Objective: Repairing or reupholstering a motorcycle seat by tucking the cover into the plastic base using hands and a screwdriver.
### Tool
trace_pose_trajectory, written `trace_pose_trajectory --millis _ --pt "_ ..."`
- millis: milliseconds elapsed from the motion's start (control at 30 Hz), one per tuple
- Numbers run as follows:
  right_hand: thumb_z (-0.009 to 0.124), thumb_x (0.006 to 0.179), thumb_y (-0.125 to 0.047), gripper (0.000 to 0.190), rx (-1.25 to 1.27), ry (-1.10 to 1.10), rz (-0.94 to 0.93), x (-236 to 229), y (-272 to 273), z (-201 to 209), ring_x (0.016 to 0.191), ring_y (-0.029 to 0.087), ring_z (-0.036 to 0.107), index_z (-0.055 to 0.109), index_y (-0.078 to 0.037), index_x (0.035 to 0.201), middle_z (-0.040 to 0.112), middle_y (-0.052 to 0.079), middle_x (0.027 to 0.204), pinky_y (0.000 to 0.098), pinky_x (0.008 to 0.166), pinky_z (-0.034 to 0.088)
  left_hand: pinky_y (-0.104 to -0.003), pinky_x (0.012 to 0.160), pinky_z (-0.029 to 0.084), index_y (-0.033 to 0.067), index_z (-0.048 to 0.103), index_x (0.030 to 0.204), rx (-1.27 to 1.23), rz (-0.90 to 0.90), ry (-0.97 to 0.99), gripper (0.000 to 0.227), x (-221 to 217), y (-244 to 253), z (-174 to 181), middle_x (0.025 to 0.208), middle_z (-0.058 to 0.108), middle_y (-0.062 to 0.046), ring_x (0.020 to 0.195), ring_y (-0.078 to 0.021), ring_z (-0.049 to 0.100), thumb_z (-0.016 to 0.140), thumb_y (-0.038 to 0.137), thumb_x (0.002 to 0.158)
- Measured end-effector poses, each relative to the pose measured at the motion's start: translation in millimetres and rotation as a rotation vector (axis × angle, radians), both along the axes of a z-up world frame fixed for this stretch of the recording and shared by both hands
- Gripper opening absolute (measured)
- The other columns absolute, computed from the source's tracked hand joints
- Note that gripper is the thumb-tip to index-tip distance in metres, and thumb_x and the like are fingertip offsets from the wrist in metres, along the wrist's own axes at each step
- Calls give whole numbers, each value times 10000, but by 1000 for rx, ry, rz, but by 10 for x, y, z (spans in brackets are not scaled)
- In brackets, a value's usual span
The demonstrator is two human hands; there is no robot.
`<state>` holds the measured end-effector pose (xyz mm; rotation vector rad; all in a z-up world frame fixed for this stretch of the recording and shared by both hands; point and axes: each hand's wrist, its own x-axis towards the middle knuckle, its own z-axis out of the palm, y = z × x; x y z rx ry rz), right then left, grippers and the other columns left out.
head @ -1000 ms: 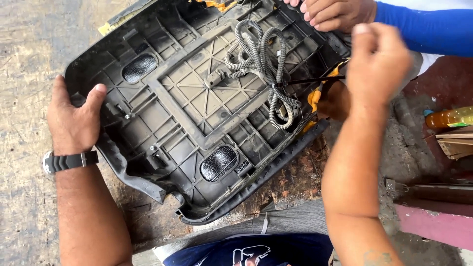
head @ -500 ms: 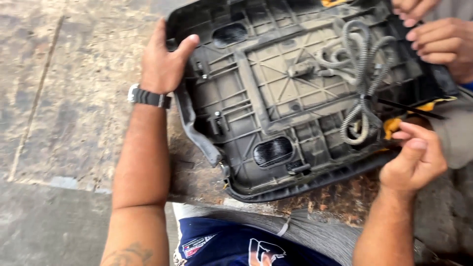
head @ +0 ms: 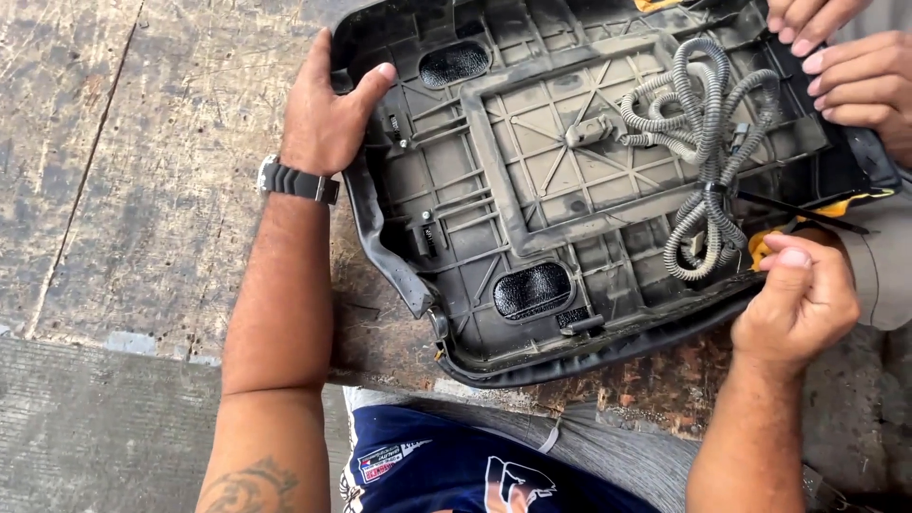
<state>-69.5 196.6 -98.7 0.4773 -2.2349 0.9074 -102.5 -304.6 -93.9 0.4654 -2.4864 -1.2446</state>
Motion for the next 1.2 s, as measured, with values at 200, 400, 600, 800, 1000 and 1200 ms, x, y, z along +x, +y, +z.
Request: trace_pose_trajectory --millis 200,400,600,800,1000,1200 --pt "528 1184 -41 283 3 13 -31 9 -29 7 927 343 671 729 148 1119 687 202 943 447 877 521 -507 1141 391 21 297 1554 59 4 -3 887 43 47 105 1579 418 -240 1451 -373 431 583 616 960" --pt "521 1148 -85 282 -11 -16 -86 27 -147 104 897 307 669 733 94 1099 694 162 927 422 847 510 -458 1191 318 16 312 1555 219 -40 89 761 -30 -45 -104 1611 357 -245 1493 -342 361 540 531 1042" --pt "511 1099 -112 261 -49 -33 -104 26 -233 196 820 254 629 714 44 1052 655 111 852 385 823 491 -388 1147 336 -35 394 1512 169 -101 203 585 -24 -97 -186 1535 477 -233 1415 -296 449 496 404 1140" --pt "514 1070 -98 242 -63 -10 -82 26 -280 252 775 228 625 703 41 1013 660 110 840 365 759 493 -473 1096 373 -62 334 1541 25 -108 136 557 31 -74 -94 1524 464 -321 1387 -405 470 532 325 1194" --pt "534 1062 -97 227 -72 -4 -54 18 -303 268 746 217 606 696 52 1004 680 147 889 355 686 483 -564 1078 361 -120 339 1547 -82 -121 150 554 66 -54 -45 1532 426 -386 1390 -499 423 520 286 1217" --pt "528 1072 -155 263 -71 -18 -71 19 -324 281 752 210 602 693 30 986 686 142 906 344 702 478 -472 1146 289 -38 272 1587 -34 -66 2 610 127 61 143 1620 329 -274 1473 -398 347 506 366 1195"
